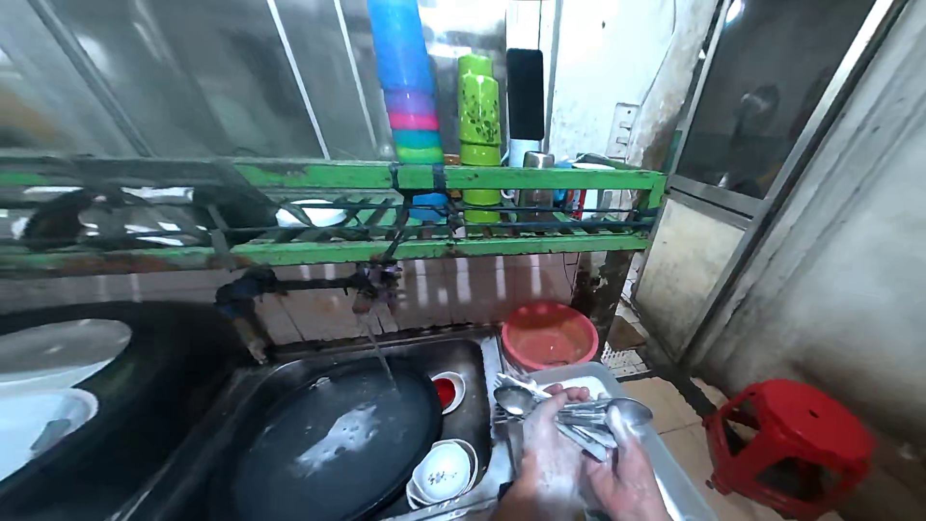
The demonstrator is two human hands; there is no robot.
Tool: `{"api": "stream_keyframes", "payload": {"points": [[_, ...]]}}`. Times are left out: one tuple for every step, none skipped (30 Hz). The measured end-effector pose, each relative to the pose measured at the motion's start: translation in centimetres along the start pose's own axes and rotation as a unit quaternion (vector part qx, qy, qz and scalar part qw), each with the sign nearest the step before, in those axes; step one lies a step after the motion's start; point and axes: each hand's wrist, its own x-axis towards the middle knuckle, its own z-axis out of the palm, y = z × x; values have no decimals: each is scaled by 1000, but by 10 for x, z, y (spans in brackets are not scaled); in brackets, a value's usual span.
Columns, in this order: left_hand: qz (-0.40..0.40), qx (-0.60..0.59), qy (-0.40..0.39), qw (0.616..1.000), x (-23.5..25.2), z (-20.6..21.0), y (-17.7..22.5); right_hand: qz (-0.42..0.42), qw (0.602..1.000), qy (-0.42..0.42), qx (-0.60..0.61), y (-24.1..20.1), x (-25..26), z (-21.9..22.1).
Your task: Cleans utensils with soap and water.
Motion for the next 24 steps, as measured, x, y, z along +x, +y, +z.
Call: {"api": "stream_keyframes", "payload": {"points": [[13,-6,5,1000,2,-1,4,-11,1000,10,11,-2,1,3],[21,-10,15,1000,4,-2,8,-16,999,11,25,-3,1,5],[27,-8,26,999,4,-3,10,-16,999,6,36,-4,2,7],[27,-7,30,999,4,-4,9,-16,999,-1,44,-3,4,7],[23,-8,31,999,2,-4,5,-13,999,-7,50,-2,6,8],[17,-11,32,999,-2,-2,1,-9,998,-9,54,-1,8,7],[16,-18,34,999,-6,0,-2,-5,998,-6,58,-2,10,6],[17,-22,31,999,-8,1,-2,-7,998,16,54,-4,12,8],[23,-21,25,999,-8,0,1,-15,998,43,47,-8,13,10],[32,-14,22,999,-5,-2,6,-26,997,58,48,-13,16,10],[43,-8,29,999,-1,-4,11,-33,995,68,61,-20,18,11],[55,-3,42,998,2,-5,17,-41,993,78,73,-26,22,11],[66,2,56,996,4,-5,22,-48,992,78,84,-33,25,10],[74,4,68,995,5,-4,25,-55,991,74,97,-39,29,8],[78,8,70,995,7,-4,28,-62,990,65,111,-44,32,6],[86,12,70,994,8,-5,31,-68,989,60,119,-50,34,4],[100,22,71,992,11,-8,35,-69,989,56,117,-57,36,2],[115,48,64,990,14,-12,41,-67,991,54,104,-63,36,1],[120,80,50,988,17,-17,47,-60,993,51,87,-69,36,-1],[110,118,28,987,19,-20,53,-51,996,48,64,-75,38,-4],[81,168,1,982,20,-20,59,-36,998,45,33,-79,40,-6],[41,234,-21,971,19,-16,62,-16,999,39,-1,-80,41,-7],[-6,312,-49,949,17,-11,61,6,999,32,-36,-78,42,-7],[-49,378,-78,921,17,-6,56,23,998,26,-60,-74,42,-5]]}}
